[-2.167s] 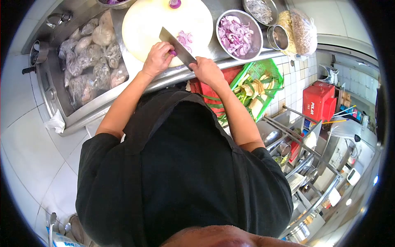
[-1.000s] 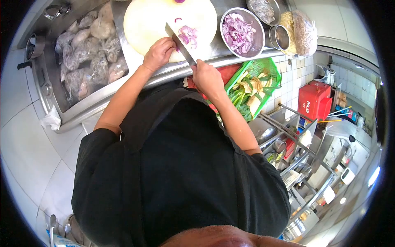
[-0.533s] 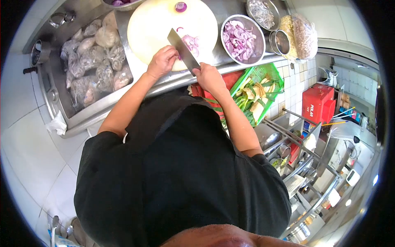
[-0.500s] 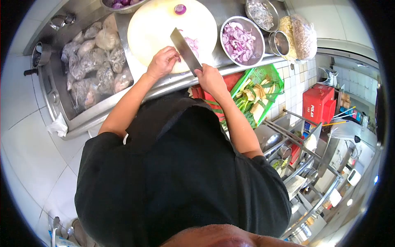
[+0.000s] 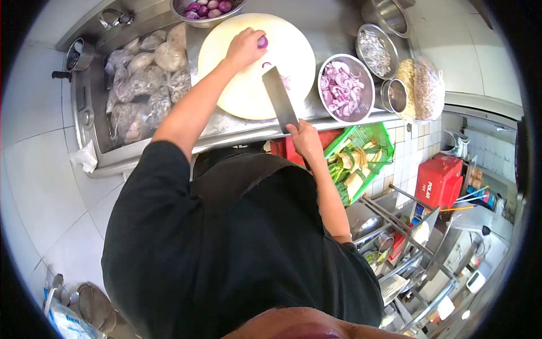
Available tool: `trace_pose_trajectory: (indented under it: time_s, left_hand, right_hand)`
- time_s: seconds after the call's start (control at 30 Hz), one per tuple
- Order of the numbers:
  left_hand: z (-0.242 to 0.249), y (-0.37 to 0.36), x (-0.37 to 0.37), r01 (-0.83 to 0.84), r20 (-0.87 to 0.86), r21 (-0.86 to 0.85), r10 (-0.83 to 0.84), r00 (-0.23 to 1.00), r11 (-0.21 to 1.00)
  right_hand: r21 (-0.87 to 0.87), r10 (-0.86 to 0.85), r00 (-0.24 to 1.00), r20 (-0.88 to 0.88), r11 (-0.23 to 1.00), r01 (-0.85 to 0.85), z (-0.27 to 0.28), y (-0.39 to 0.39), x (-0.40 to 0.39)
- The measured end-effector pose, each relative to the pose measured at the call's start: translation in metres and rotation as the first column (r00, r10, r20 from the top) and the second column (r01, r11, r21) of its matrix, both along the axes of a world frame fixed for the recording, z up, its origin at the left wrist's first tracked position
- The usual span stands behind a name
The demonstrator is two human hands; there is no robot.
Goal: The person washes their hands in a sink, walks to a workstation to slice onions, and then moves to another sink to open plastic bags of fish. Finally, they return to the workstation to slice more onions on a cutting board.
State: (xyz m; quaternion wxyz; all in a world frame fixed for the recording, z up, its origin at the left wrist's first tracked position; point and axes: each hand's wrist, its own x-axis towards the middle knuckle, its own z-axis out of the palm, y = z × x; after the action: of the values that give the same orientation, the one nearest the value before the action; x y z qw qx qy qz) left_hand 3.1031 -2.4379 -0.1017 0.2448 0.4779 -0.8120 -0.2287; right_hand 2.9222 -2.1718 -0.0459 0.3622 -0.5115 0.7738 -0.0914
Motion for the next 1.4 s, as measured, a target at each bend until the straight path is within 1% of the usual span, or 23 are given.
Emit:
trace_pose_trajectory:
  time_s: [0.03, 0.1, 0.17, 0.2, 0.23, 0.27, 0.3, 0.4, 0.43, 0.53, 0.63, 0.83, 0.93, 1.03, 1.13, 1.17, 1.27, 1.3, 1.4]
  left_hand:
    - [-0.007, 0.018, 0.012, -0.066, -0.006, -0.013, 0.066, 0.998, 0.998]
    - [0.002, 0.073, 0.034, -0.075, 0.024, 0.082, 0.073, 0.997, 0.994]
    - [0.006, 0.125, 0.043, -0.069, 0.113, 0.074, 0.061, 0.992, 0.995]
    - [0.006, 0.140, 0.045, -0.071, 0.156, 0.070, 0.059, 0.986, 0.995]
    - [0.005, 0.146, 0.045, -0.085, 0.122, 0.059, 0.077, 0.990, 0.995]
    - [0.006, 0.149, 0.046, -0.100, 0.088, 0.044, 0.095, 0.992, 0.994]
    - [0.006, 0.152, 0.048, -0.116, 0.053, 0.030, 0.114, 0.992, 0.993]
    - [0.003, 0.152, 0.058, -0.091, -0.072, -0.015, 0.089, 0.993, 0.996]
    - [0.004, 0.152, 0.065, -0.029, -0.118, -0.011, 0.028, 0.993, 1.000]
    - [-0.007, 0.151, 0.077, 0.079, -0.216, -0.071, -0.093, 0.972, 0.994]
    - [-0.010, 0.149, 0.072, 0.092, -0.198, -0.092, -0.109, 0.974, 0.992]
    - [-0.010, 0.148, 0.069, 0.093, -0.192, -0.102, -0.111, 0.975, 0.990]
    - [-0.011, 0.149, 0.068, 0.093, -0.230, -0.117, -0.118, 0.966, 0.989]
    - [-0.024, 0.145, 0.067, 0.089, -0.288, -0.073, -0.107, 0.952, 0.993]
    - [-0.017, 0.146, 0.068, 0.142, -0.299, -0.057, -0.152, 0.942, 0.988]
    - [-0.015, 0.147, 0.064, 0.117, -0.286, -0.078, -0.134, 0.949, 0.990]
    - [-0.012, 0.145, 0.053, 0.135, -0.354, 0.002, -0.125, 0.927, 0.991]
    - [-0.013, 0.141, 0.050, 0.159, -0.273, -0.099, -0.180, 0.945, 0.982]
    - [-0.006, 0.142, 0.054, 0.230, -0.137, -0.071, -0.238, 0.962, 0.971]
  right_hand:
    - [-0.022, -0.003, 1.000, 0.000, 1.000, 0.003, -0.001, 0.000, -0.002]
    - [-0.102, 0.030, 0.999, -0.017, 0.994, -0.031, -0.005, 0.001, -0.002]
    - [-0.160, 0.046, 0.998, -0.039, 0.986, -0.052, -0.003, 0.005, 0.005]
    - [-0.135, 0.049, 0.997, -0.058, 0.989, -0.056, 0.008, 0.005, 0.011]
    - [-0.114, 0.054, 0.996, -0.077, 0.992, -0.062, 0.021, 0.003, 0.019]
    - [-0.096, 0.059, 0.994, -0.095, 0.993, -0.069, 0.027, 0.002, 0.025]
    - [-0.158, 0.086, 0.987, -0.135, 0.982, -0.107, 0.026, 0.005, 0.029]
    - [-0.159, 0.121, 0.981, -0.152, 0.976, -0.146, 0.039, 0.006, 0.041]
    - [-0.145, 0.127, 0.980, -0.157, 0.978, -0.150, 0.043, 0.006, 0.045]
    - [-0.137, 0.149, 0.976, -0.156, 0.976, -0.171, 0.042, 0.007, 0.051]
    - [-0.126, 0.156, 0.966, -0.205, 0.975, -0.185, 0.042, 0.008, 0.057]
    - [-0.082, 0.186, 0.958, -0.220, 0.975, -0.208, 0.057, 0.011, 0.059]
    - [-0.054, 0.189, 0.957, -0.221, 0.977, -0.206, 0.054, 0.013, 0.063]
    - [-0.062, 0.194, 0.959, -0.204, 0.976, -0.211, 0.021, 0.004, 0.069]
    - [-0.082, 0.225, 0.943, -0.246, 0.964, -0.251, 0.001, -0.017, 0.073]
    - [-0.040, 0.188, 0.956, -0.226, 0.979, -0.202, 0.007, -0.022, 0.072]
    - [-0.033, 0.132, 0.986, -0.105, 0.990, -0.136, 0.008, -0.028, 0.044]
    - [0.030, 0.054, 0.996, -0.074, 0.998, -0.052, 0.010, -0.026, 0.037]
    - [-0.036, 0.071, 0.988, -0.136, 0.996, -0.077, 0.014, -0.018, 0.031]
